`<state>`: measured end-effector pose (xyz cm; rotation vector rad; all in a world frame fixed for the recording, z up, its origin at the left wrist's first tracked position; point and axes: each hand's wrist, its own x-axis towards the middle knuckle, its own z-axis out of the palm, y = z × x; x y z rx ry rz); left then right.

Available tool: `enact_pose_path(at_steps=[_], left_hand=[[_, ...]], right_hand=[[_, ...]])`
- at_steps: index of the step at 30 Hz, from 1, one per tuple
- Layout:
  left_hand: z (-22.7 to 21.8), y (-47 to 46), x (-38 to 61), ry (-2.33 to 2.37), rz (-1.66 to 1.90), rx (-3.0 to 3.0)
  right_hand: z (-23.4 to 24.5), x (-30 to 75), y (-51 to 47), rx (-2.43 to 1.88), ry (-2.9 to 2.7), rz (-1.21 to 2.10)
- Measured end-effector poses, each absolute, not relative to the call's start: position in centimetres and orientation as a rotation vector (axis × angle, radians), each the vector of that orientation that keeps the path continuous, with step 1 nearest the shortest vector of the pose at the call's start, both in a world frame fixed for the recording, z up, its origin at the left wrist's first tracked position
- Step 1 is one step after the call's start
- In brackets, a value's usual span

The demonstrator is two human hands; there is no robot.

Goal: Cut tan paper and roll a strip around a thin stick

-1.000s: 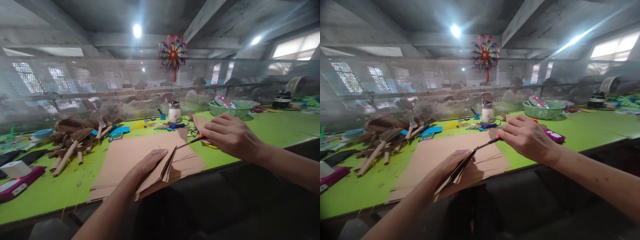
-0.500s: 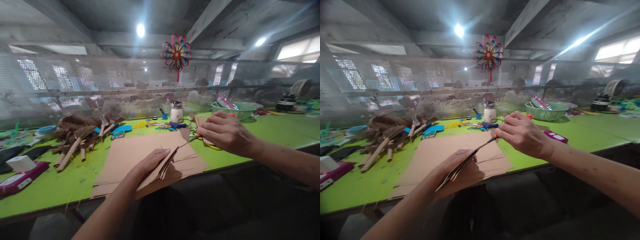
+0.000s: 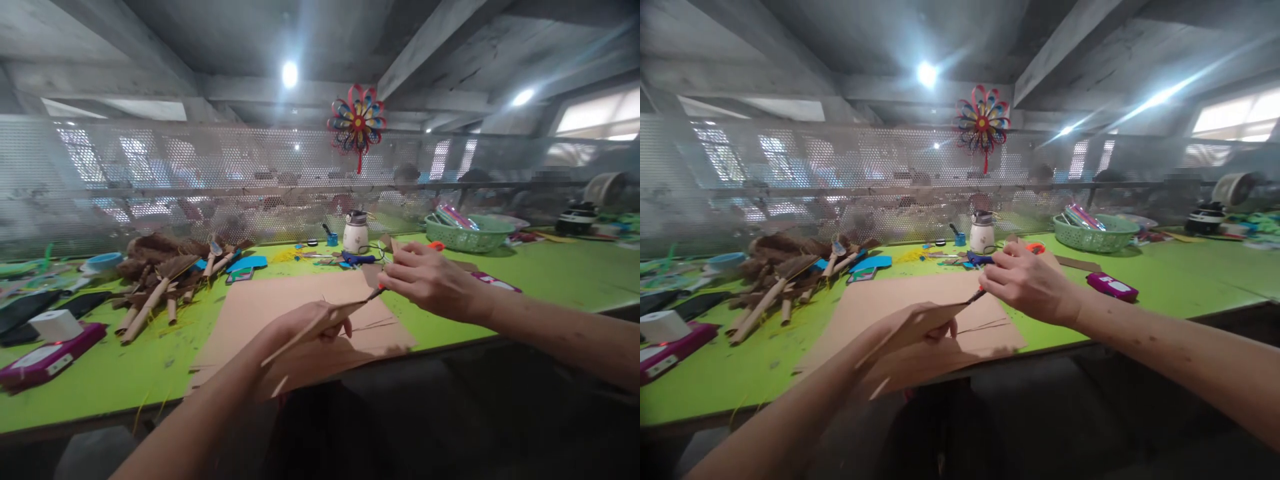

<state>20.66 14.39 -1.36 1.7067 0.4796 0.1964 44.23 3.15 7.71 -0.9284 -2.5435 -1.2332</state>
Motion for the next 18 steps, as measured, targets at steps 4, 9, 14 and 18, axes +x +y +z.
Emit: enact_pose_path(at_steps=[4, 9, 14, 18], left_hand=[[0.6, 14.2, 19.8, 0.349, 0.088, 1.331], [2.0, 13.6, 19.0, 0.352, 0.285, 1.133], [0.8, 14.5, 19.1, 0.591, 0.642, 1.009], [-0.5, 15.4, 19.0, 0.859, 0.781, 1.259]], right_hand=[[6.9, 45.0, 3.5, -1.189, -2.553, -0.892], [4.7, 45.7, 3.2, -1.511, -2.515, -0.162], [2.1, 44.9, 1.0, -1.715, -2.398, 0.175], [0.5, 44.4, -0.3, -1.839, -2.323, 0.244]])
